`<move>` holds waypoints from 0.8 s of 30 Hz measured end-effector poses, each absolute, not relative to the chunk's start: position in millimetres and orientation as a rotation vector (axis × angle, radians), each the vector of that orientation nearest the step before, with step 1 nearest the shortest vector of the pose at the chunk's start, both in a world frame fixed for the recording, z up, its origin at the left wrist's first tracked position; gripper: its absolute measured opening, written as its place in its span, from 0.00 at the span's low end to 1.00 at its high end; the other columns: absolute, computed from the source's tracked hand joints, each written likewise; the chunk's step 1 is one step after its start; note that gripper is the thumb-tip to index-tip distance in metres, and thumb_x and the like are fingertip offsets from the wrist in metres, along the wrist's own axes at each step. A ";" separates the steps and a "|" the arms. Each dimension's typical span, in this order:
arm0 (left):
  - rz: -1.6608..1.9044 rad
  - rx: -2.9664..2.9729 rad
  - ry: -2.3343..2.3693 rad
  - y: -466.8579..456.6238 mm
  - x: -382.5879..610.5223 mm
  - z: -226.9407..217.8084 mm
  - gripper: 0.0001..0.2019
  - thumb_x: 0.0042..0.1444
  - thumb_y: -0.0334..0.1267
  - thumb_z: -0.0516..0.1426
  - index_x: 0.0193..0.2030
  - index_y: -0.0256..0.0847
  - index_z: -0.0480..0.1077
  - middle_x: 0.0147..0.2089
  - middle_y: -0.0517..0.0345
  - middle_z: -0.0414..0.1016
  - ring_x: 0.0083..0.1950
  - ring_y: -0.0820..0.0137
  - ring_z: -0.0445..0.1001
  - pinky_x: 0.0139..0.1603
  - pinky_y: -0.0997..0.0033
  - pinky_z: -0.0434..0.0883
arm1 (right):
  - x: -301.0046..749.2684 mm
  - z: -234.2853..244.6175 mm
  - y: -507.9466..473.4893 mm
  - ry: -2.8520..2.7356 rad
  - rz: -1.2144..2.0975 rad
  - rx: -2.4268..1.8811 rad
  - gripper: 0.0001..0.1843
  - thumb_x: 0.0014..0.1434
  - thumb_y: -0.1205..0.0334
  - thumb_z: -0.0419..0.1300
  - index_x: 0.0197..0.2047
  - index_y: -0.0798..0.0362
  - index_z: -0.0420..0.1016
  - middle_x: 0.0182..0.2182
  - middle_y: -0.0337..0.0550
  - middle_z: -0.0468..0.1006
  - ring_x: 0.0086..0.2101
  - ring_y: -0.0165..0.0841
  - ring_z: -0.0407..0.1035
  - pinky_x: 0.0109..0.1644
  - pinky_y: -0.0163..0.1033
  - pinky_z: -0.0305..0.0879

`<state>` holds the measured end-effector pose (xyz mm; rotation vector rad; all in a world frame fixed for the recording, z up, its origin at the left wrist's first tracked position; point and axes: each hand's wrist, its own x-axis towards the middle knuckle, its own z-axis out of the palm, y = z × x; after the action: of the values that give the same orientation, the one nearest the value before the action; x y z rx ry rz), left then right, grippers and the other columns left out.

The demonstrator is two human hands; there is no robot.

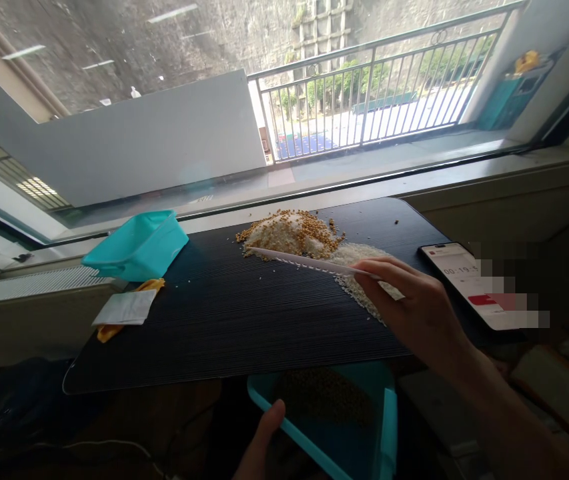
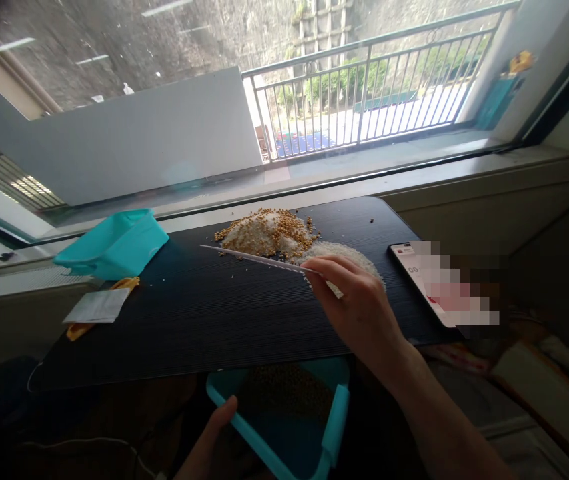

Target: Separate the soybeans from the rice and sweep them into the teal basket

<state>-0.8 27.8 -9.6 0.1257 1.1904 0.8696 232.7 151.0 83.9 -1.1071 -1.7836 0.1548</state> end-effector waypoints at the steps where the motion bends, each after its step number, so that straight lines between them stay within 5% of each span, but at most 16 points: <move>1: 0.868 0.124 1.189 28.4 -0.4 -9.6 0.26 0.61 0.50 0.54 0.62 0.38 0.64 0.53 0.46 0.78 0.67 0.53 0.64 0.68 0.51 0.64 | 234.1 84.4 151.8 -1.778 0.144 -1.120 0.06 0.60 0.60 0.59 0.39 0.45 0.77 0.38 0.41 0.82 0.38 0.35 0.76 0.43 0.41 0.73; 8: 0.879 0.094 1.182 24.5 0.6 -10.7 0.21 0.63 0.47 0.55 0.59 0.41 0.66 0.59 0.48 0.71 0.58 0.58 0.71 0.60 0.47 0.69 | 243.9 91.1 171.7 -1.734 0.146 -1.291 0.08 0.61 0.56 0.57 0.40 0.45 0.78 0.35 0.39 0.82 0.33 0.33 0.76 0.39 0.39 0.72; 14: 0.878 0.057 1.166 22.9 -3.3 -16.9 0.13 0.61 0.40 0.57 0.51 0.42 0.72 0.50 0.53 0.78 0.62 0.55 0.67 0.66 0.54 0.64 | 238.3 83.6 205.3 -1.717 0.232 -1.342 0.11 0.59 0.53 0.59 0.41 0.46 0.80 0.33 0.39 0.83 0.32 0.32 0.75 0.36 0.38 0.72; 21: 0.859 0.003 1.116 21.9 -4.8 -19.8 0.18 0.63 0.44 0.56 0.56 0.42 0.67 0.59 0.49 0.69 0.54 0.63 0.72 0.53 0.53 0.73 | 228.0 79.5 233.7 -1.844 0.324 -1.276 0.16 0.59 0.50 0.57 0.43 0.50 0.80 0.34 0.41 0.83 0.31 0.31 0.75 0.36 0.38 0.71; 24: 0.855 -0.022 1.091 22.0 -3.9 -17.2 0.18 0.63 0.46 0.55 0.57 0.43 0.68 0.58 0.50 0.71 0.55 0.60 0.72 0.55 0.52 0.72 | 225.2 78.2 237.1 -1.850 0.339 -1.277 0.16 0.59 0.51 0.58 0.42 0.51 0.80 0.34 0.41 0.83 0.31 0.30 0.75 0.36 0.37 0.71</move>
<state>-3.9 22.0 -17.2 -0.0220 1.0907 0.8551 225.2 237.1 78.2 -1.2774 -1.8496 0.3395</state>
